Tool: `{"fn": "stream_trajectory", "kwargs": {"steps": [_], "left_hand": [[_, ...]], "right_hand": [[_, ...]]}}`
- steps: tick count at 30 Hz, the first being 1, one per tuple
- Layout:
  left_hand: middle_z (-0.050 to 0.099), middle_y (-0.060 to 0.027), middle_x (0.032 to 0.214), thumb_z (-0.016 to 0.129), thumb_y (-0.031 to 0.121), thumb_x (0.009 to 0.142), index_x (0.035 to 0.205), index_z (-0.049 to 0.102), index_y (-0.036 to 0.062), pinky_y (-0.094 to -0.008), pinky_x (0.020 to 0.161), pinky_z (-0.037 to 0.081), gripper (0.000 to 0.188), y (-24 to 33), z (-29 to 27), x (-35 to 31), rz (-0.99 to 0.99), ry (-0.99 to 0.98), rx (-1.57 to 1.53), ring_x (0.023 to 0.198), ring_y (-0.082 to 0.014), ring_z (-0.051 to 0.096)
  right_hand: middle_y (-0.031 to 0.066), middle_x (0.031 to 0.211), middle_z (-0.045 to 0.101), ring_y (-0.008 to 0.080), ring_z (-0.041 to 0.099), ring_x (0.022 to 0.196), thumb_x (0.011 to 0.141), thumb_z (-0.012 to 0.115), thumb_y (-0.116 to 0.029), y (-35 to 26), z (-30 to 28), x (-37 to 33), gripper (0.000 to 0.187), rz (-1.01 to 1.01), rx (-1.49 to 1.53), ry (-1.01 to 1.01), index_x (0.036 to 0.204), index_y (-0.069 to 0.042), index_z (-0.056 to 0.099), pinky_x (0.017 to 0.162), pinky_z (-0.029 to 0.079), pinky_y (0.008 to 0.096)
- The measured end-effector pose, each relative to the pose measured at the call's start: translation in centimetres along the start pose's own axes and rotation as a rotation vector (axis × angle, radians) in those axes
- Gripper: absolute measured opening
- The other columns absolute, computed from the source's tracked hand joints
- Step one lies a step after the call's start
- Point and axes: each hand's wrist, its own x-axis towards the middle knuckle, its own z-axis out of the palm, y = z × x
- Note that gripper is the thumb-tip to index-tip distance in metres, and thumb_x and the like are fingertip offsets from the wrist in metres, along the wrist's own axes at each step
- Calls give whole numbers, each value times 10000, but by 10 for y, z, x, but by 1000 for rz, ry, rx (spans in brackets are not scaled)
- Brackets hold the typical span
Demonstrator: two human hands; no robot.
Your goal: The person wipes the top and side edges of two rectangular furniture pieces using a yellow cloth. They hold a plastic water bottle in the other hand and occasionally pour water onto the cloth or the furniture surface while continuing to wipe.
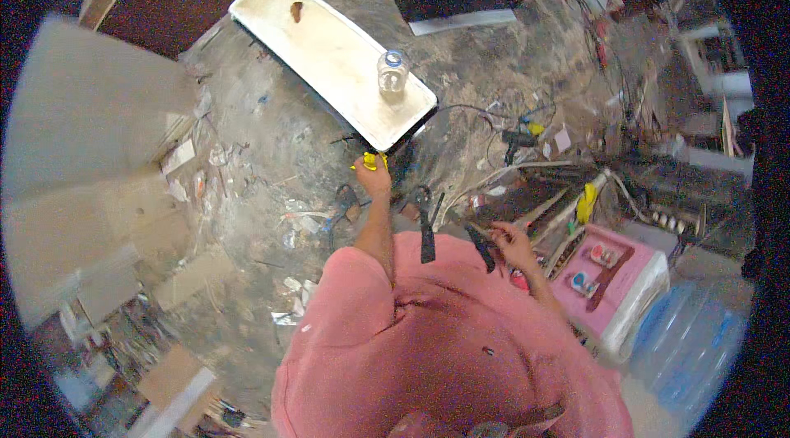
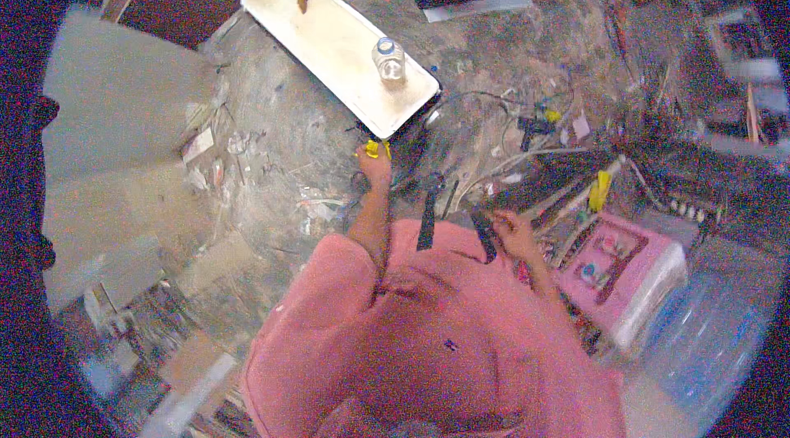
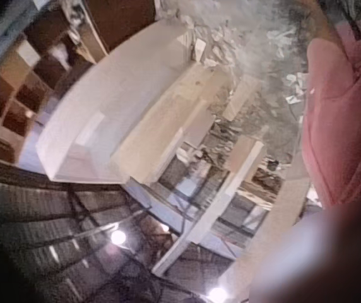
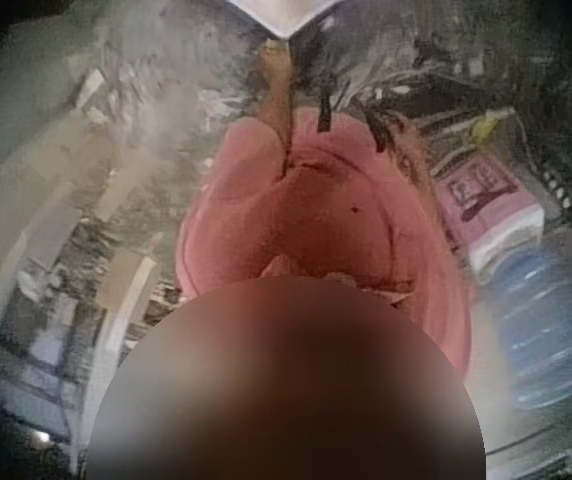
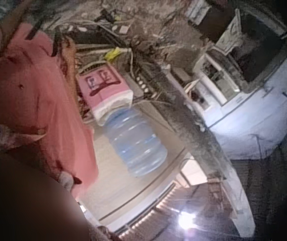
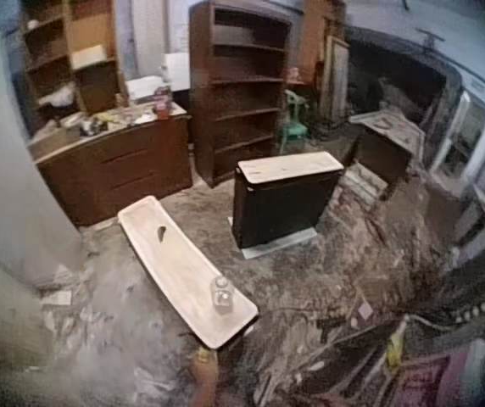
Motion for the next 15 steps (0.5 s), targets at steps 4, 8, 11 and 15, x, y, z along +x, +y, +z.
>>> {"fn": "stream_trajectory", "kwargs": {"steps": [4, 8, 11, 15], "left_hand": [[650, -245, 1058, 701, 197, 839, 1177, 528, -4, -460, 880, 502, 429, -4, 19, -40, -93, -135, 99, 981, -411, 641], [653, -256, 1137, 694, 270, 821, 1238, 533, 88, -484, 897, 512, 483, -18, 3, -72, -62, -607, 370, 1050, -442, 634], [661, -237, 1127, 711, 286, 798, 1273, 549, 128, -481, 906, 516, 526, -31, -37, -69, 122, -737, 438, 1050, -427, 636], [664, -202, 1165, 749, 321, 765, 1188, 647, 143, -440, 933, 515, 470, -41, -132, -38, -139, -411, 319, 1085, -363, 641]], "right_hand": [[81, 1060, 716, 162, 660, 930, 931, 595, -108, 16, 1, 14, 348, -24, -33, -140, 1262, 0, 610, 845, 522, 300], [103, 1071, 713, 181, 662, 945, 919, 607, -113, 23, 6, 39, 362, -38, -62, -296, 1259, 11, 615, 841, 520, 309], [115, 1063, 717, 208, 667, 945, 908, 628, -132, 28, 12, 68, 345, -116, -150, -244, 1221, 14, 643, 835, 522, 331], [130, 1060, 720, 232, 668, 962, 899, 667, -153, 45, 25, 115, 282, -67, -151, -254, 1145, -19, 694, 865, 520, 353]]}}
